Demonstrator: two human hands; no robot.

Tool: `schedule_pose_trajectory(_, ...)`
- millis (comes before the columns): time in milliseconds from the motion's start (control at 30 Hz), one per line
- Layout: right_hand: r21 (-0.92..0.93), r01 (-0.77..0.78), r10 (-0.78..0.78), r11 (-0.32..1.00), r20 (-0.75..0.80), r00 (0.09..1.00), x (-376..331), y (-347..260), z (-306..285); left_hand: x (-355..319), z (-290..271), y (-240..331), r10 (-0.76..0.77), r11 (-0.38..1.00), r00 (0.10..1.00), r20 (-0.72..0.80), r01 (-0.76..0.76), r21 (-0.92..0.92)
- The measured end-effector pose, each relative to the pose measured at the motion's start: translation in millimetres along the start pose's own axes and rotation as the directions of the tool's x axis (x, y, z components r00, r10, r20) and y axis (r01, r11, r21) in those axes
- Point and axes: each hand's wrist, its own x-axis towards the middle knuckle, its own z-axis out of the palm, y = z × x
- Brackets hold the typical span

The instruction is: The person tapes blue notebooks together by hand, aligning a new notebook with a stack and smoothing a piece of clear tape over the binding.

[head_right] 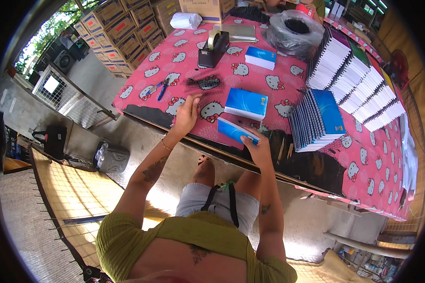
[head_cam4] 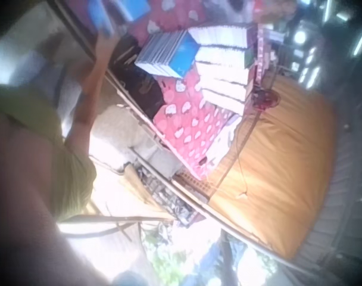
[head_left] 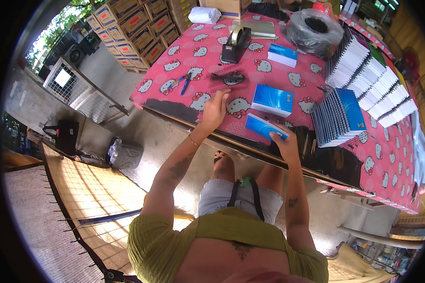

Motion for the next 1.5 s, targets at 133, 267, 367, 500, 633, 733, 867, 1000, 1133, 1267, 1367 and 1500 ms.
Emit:
schedule_pose_trajectory(133, -0.021, 0.004, -0.004, 1.000, 0.012, 1.000, 1, 7, -1, 10, -3, 3, 0.215, 0.976, 0.971, -0.109, -0.208, 0.070)
schedule_pose_trajectory(267, -0.032, 0.020, -0.019, 0.999, 0.026, 0.999, 0, 5, -3, 10, -12, 28, 0.382, 0.910, 0.923, 0.041, -0.383, 0.159)
schedule_pose_trajectory(367, -0.021, 0.055, -0.055, 0.998, 0.036, 0.998, 0, 1, -1, -6, -19, 53, 0.408, 0.899, 0.902, 0.144, -0.424, 0.112)
schedule_pose_trajectory(500, -0.037, 0.059, -0.058, 0.998, 0.038, 0.998, 0, 1, -1, -29, -14, 51, 0.388, 0.921, 0.914, 0.119, -0.387, -0.026)
schedule_pose_trajectory(633, -0.032, 0.048, -0.047, 0.998, 0.036, 0.998, 0, -1, -1, -28, -8, 44, 0.388, 0.921, 0.918, 0.078, -0.385, -0.056)
schedule_pose_trajectory(733, -0.029, 0.048, -0.047, 0.998, 0.023, 0.999, 0, 1, -1, -27, -8, 43, 0.354, 0.933, 0.928, 0.112, -0.343, -0.109)
schedule_pose_trajectory(867, -0.036, 0.045, -0.044, 0.998, 0.022, 0.999, 1, 9, -2, -25, -7, 44, 0.285, 0.945, 0.945, 0.164, -0.248, -0.211)
schedule_pose_trajectory(1000, -0.028, 0.036, -0.035, 0.999, 0.020, 0.999, 1, 10, -1, -14, -7, 43, 0.358, 0.927, 0.916, 0.180, -0.326, -0.184)
schedule_pose_trajectory(1133, -0.009, 0.033, -0.033, 0.999, 0.008, 0.999, 0, 5, 0, -9, -11, 50, 0.391, 0.920, 0.885, 0.253, -0.368, -0.136)
schedule_pose_trajectory(1267, -0.043, 0.056, -0.055, 0.997, 0.033, 0.998, 0, 4, -1, -3, -14, 48, 0.382, 0.924, 0.866, 0.321, -0.364, -0.117)
schedule_pose_trajectory(1367, -0.057, 0.060, -0.057, 0.997, 0.048, 0.997, 0, 5, -2, 4, -17, 48, 0.390, 0.921, 0.854, 0.346, -0.354, -0.163)
schedule_pose_trajectory(1500, -0.022, 0.060, -0.060, 0.998, 0.021, 0.998, 1, 10, -2, 4, -24, 47, 0.354, 0.932, 0.847, 0.397, -0.283, -0.226)
